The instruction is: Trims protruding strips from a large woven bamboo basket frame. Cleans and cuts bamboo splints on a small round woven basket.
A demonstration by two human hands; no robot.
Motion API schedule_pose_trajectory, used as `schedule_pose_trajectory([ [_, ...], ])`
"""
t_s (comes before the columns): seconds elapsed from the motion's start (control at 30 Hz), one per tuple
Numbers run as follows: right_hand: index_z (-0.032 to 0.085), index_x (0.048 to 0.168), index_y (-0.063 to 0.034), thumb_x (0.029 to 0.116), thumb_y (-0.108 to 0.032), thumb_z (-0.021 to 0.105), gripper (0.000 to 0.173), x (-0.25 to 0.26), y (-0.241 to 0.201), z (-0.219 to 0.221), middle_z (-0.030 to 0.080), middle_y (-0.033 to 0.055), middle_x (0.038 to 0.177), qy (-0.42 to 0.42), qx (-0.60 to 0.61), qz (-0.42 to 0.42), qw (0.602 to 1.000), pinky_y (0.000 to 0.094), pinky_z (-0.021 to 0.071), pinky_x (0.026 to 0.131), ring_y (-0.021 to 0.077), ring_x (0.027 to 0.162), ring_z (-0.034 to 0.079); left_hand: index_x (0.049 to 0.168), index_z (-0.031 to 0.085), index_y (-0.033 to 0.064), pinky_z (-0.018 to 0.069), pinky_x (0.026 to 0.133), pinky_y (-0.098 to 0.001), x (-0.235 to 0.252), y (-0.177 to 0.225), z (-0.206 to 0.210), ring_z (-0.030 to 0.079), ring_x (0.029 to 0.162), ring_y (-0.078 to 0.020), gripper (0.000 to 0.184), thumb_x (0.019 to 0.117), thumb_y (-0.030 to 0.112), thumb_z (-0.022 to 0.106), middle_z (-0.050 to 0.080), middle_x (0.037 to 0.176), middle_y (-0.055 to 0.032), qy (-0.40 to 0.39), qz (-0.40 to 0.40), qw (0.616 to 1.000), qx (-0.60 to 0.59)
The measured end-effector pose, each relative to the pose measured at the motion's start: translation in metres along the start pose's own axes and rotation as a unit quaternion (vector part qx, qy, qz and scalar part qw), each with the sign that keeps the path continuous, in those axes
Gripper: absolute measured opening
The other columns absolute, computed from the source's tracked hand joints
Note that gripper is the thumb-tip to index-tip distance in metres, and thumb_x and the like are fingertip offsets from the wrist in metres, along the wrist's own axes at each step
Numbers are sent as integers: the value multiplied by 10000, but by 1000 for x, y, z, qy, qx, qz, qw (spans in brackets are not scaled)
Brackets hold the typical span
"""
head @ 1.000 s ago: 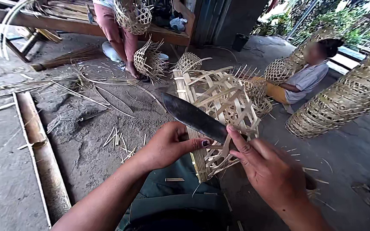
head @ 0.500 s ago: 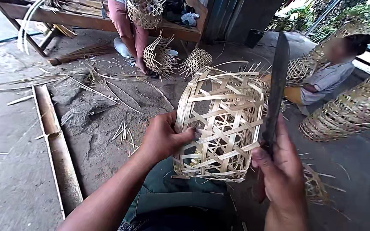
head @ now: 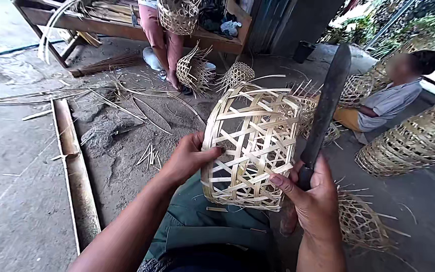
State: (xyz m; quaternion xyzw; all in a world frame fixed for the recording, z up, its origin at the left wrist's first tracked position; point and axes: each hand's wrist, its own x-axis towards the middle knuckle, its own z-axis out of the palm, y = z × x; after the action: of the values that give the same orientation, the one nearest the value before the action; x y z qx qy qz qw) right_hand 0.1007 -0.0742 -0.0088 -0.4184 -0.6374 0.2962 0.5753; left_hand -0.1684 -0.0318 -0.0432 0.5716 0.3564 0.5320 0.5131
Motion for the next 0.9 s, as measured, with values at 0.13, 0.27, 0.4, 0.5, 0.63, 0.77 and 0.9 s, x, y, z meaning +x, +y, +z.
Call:
schedule_pose_trajectory([
  [0.13, 224, 1527, 43, 721, -298, 926, 1122, -1, -2, -12, 522, -63, 858, -39, 45, 22, 998, 137, 506, 617, 21, 668, 537, 1040, 773, 160, 581, 942, -310, -5, -13, -26, 719, 978, -94, 172, 905, 266, 786, 766, 1017, 10, -231, -51, 944, -229],
  [0.27, 295, 1496, 45, 714, -329, 929, 1074, -3, 2, -15, 543, -72, 837, -55, 46, 40, 997, 135, 519, 619, 16, 656, 550, 1366, 607, 129, 558, 983, -361, -4, 8, -37, 669, 1132, -177, 636, 906, 556, 712, 690, 1247, -64, -197, -23, 962, -189],
  [0.4, 321, 1499, 9, 717, -319, 925, 1041, -4, 1, -18, 546, -68, 863, -60, 53, 34, 996, 134, 515, 609, 17, 663, 546, 1108, 710, 118, 614, 769, -265, -8, 45, -15, 719, 845, -91, 382, 1037, 458, 551, 745, 970, -31, -54, -54, 982, -175],
  [0.5, 240, 1566, 22, 727, -319, 921, 1133, -3, 7, -19, 560, -48, 879, -55, 46, 21, 997, 144, 518, 608, 34, 670, 554, 980, 729, 44, 613, 728, -262, -9, 49, 0, 703, 762, -96, 171, 1027, 99, 574, 739, 901, -78, -1, -95, 978, -187],
  [0.63, 258, 1551, -4, 689, -365, 937, 1155, -4, 20, -32, 547, -61, 883, -69, 55, 36, 995, 136, 510, 592, 27, 673, 552, 946, 743, 62, 627, 815, -304, -8, 33, -3, 737, 820, -126, 128, 981, 53, 621, 756, 893, -74, -101, -133, 957, -235],
  [0.77, 222, 1581, -46, 678, -428, 939, 1215, -1, 41, -58, 570, -60, 978, -115, 70, 24, 991, 144, 507, 649, 23, 751, 556, 922, 770, 145, 594, 869, -270, -10, 24, 5, 720, 873, -68, 58, 898, 101, 741, 761, 883, 13, -243, -126, 945, -181],
  [0.9, 322, 1578, -67, 757, -406, 893, 1056, 4, 39, -63, 603, -96, 918, -34, 14, -8, 999, 138, 518, 658, -2, 723, 570, 970, 739, 103, 584, 906, -292, -9, 33, 21, 706, 923, -98, 42, 934, 103, 718, 747, 935, -16, -191, -84, 967, -145],
])
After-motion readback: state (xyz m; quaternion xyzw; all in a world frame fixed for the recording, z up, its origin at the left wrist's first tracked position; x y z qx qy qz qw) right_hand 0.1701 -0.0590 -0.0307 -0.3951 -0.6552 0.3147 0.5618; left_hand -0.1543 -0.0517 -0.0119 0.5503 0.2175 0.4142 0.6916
